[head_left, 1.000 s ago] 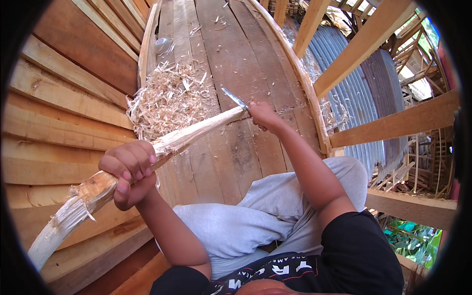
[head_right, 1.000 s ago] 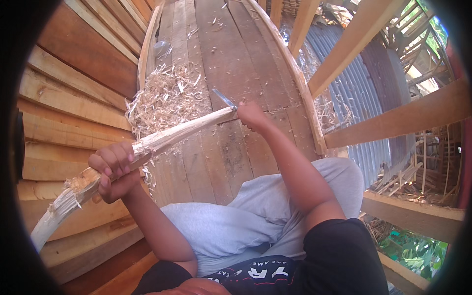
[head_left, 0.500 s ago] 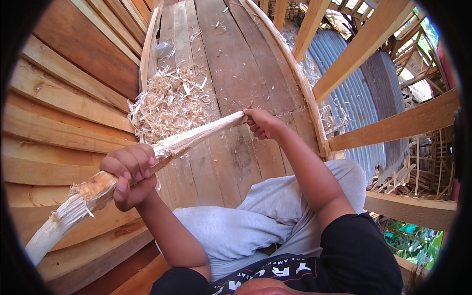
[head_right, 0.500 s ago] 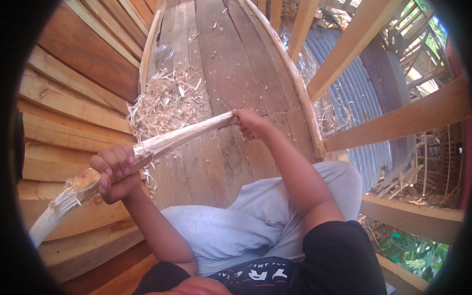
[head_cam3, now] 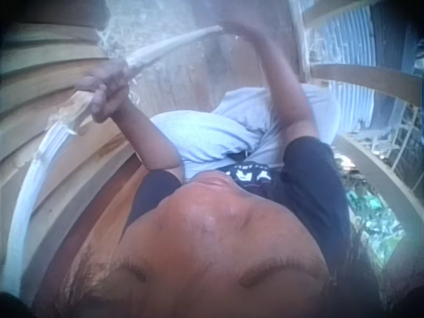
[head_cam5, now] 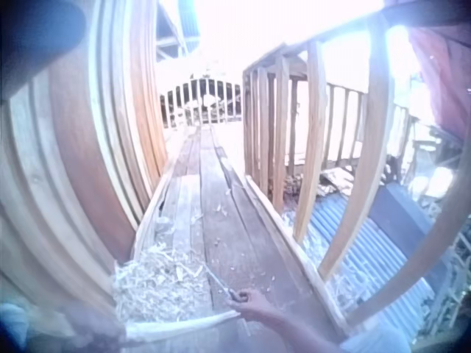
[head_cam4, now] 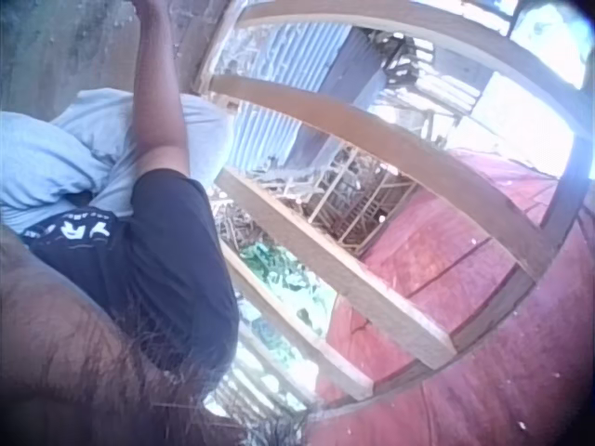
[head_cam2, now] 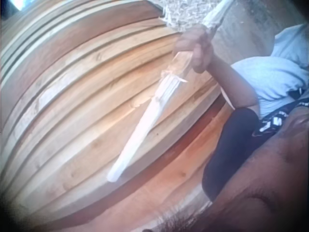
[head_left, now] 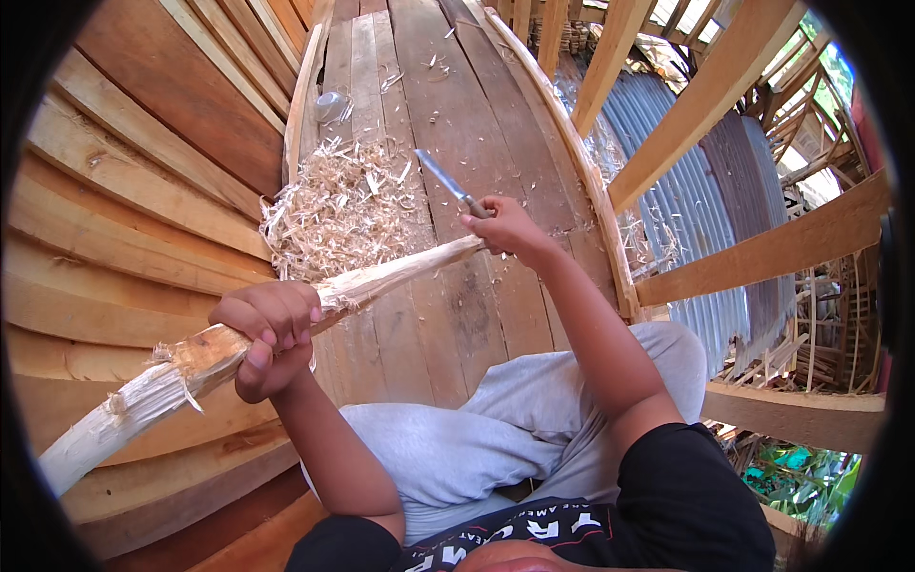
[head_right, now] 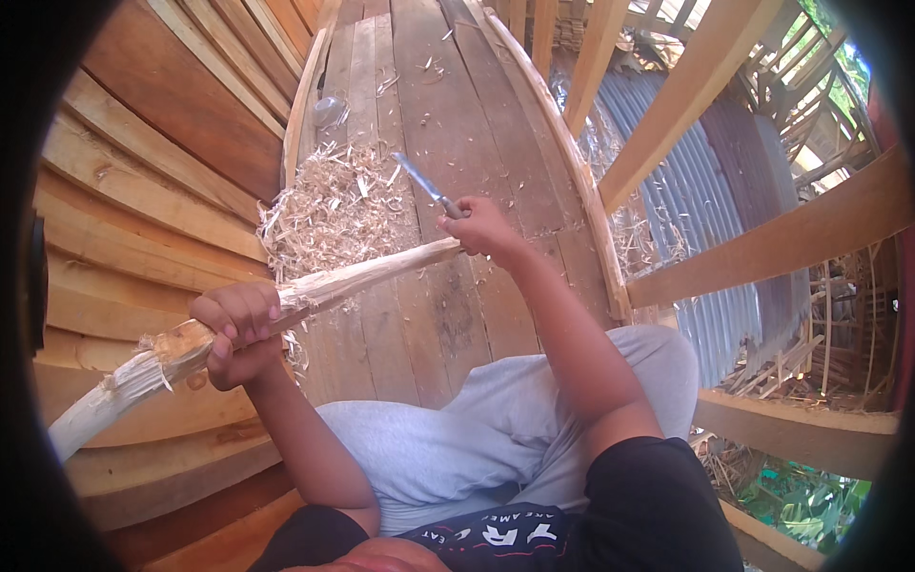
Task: The person is sitting inside a wooden boat hull, using a knife to carve and shape a long piece of wood. They hold the wood with their left hand and use the knife in their right hand to shave off thin strips, creating wood shavings that accumulate on the floor.
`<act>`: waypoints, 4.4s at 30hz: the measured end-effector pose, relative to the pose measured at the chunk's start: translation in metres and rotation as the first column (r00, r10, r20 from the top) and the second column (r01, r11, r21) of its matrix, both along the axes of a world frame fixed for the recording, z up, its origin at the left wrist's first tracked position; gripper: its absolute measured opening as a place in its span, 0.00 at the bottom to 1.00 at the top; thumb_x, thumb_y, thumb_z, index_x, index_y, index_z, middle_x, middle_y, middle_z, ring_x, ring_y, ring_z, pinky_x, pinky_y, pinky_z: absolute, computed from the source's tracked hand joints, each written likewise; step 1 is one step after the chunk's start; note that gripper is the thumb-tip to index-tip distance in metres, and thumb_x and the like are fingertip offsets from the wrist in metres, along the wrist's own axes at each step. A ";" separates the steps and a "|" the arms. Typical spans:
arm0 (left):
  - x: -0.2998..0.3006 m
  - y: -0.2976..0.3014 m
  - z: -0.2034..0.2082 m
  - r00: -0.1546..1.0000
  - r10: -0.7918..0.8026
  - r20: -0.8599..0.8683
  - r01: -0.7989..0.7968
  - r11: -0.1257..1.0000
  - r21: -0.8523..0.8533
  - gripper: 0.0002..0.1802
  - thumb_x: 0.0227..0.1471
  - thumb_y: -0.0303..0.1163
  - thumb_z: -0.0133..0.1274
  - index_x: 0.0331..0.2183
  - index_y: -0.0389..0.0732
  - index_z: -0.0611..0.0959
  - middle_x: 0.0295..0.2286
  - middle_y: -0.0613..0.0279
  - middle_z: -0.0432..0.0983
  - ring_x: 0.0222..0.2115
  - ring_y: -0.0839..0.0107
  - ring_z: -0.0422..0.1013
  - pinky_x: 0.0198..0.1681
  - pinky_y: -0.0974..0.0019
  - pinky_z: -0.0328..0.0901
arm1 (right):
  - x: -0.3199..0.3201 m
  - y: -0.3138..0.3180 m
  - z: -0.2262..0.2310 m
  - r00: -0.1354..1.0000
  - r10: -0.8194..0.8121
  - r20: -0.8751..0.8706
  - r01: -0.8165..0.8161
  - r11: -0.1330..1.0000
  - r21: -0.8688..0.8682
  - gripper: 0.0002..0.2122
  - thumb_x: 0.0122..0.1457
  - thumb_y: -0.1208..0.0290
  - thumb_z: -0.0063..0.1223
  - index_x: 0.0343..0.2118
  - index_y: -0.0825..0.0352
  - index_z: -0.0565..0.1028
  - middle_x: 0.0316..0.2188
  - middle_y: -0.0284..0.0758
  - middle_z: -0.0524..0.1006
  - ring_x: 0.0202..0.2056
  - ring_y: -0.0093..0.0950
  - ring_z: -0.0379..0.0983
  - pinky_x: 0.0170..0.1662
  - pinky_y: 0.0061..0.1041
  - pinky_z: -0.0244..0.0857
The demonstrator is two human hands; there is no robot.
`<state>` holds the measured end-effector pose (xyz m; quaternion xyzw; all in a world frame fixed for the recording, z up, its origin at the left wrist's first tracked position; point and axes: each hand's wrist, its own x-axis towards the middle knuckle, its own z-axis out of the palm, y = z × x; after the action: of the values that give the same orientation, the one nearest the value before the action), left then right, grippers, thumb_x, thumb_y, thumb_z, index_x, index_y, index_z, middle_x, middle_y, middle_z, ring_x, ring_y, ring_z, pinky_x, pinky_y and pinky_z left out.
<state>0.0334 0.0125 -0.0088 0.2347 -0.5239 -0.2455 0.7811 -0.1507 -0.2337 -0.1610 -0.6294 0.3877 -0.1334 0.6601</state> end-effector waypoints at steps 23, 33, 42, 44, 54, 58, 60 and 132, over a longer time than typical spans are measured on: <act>-0.019 -0.021 -0.004 0.997 0.048 0.064 -0.047 0.999 -0.025 0.09 0.41 0.30 0.52 0.22 0.41 0.67 0.14 0.64 0.61 0.15 0.72 0.58 0.26 0.63 0.61 | 0.022 0.069 0.043 0.931 0.038 -0.363 -0.154 0.942 -0.297 0.25 0.63 0.62 0.30 0.34 0.83 0.75 0.35 0.64 0.74 0.43 0.56 0.71 0.52 0.45 0.61; -0.011 -0.018 -0.008 0.992 0.098 0.075 -0.099 0.995 0.011 0.11 0.40 0.33 0.52 0.23 0.43 0.66 0.14 0.67 0.60 0.16 0.73 0.58 0.26 0.64 0.59 | 0.029 0.074 0.045 0.931 0.106 -0.350 -0.186 0.961 -0.204 0.21 0.61 0.67 0.31 0.37 0.81 0.75 0.41 0.61 0.73 0.46 0.54 0.70 0.51 0.43 0.62; -0.018 -0.018 -0.005 0.967 0.243 -0.077 -0.235 0.967 0.097 0.09 0.42 0.33 0.48 0.25 0.44 0.65 0.18 0.66 0.58 0.20 0.73 0.57 0.33 0.62 0.58 | 0.028 0.057 0.029 0.909 0.082 -0.409 -0.183 0.959 -0.216 0.26 0.66 0.61 0.24 0.37 0.79 0.75 0.36 0.59 0.75 0.44 0.52 0.72 0.49 0.45 0.63; -0.021 -0.021 -0.004 0.951 0.288 -0.112 -0.276 0.954 0.117 0.08 0.42 0.33 0.48 0.26 0.44 0.65 0.19 0.66 0.57 0.22 0.73 0.57 0.34 0.61 0.58 | 0.024 0.054 0.030 0.937 0.080 -0.341 -0.182 0.943 -0.279 0.24 0.65 0.60 0.30 0.33 0.77 0.75 0.29 0.52 0.76 0.33 0.41 0.74 0.40 0.37 0.65; -0.019 -0.022 0.001 0.950 0.228 -0.213 -0.205 0.971 0.121 0.21 0.40 0.31 0.50 0.40 0.37 0.73 0.25 0.62 0.63 0.30 0.69 0.61 0.45 0.60 0.59 | 0.005 0.036 0.039 0.958 0.023 -0.286 -0.139 0.910 -0.392 0.14 0.58 0.65 0.53 0.33 0.74 0.76 0.23 0.44 0.78 0.29 0.35 0.77 0.35 0.33 0.67; -0.017 -0.023 0.003 0.947 0.287 -0.145 -0.248 0.939 0.240 0.14 0.44 0.24 0.49 0.37 0.37 0.73 0.30 0.58 0.66 0.35 0.66 0.65 0.48 0.58 0.60 | 0.000 0.039 0.022 0.995 -0.018 -0.094 -0.016 0.937 -0.350 0.13 0.57 0.65 0.54 0.32 0.74 0.75 0.22 0.42 0.77 0.27 0.32 0.76 0.34 0.32 0.67; -0.020 -0.025 0.005 0.930 0.362 -0.060 -0.344 0.917 0.204 0.11 0.45 0.25 0.49 0.35 0.38 0.72 0.31 0.58 0.66 0.36 0.66 0.65 0.48 0.58 0.61 | -0.004 0.043 0.024 0.999 0.024 -0.033 -0.033 0.958 -0.285 0.13 0.57 0.65 0.55 0.31 0.73 0.74 0.22 0.42 0.77 0.26 0.32 0.75 0.34 0.33 0.66; -0.049 -0.038 0.002 0.889 0.390 -0.241 -0.368 0.920 0.133 0.11 0.35 0.25 0.46 0.26 0.44 0.64 0.17 0.66 0.57 0.19 0.74 0.55 0.32 0.64 0.56 | -0.001 0.060 -0.002 0.928 -0.149 -0.342 -0.007 0.910 -0.415 0.25 0.60 0.60 0.30 0.28 0.81 0.75 0.29 0.61 0.74 0.38 0.56 0.72 0.45 0.45 0.64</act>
<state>-0.0152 -0.0260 -0.0070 0.3305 -0.3492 -0.1391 0.8657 -0.1515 -0.1737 -0.1635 -0.7524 0.4904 -0.1162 0.4242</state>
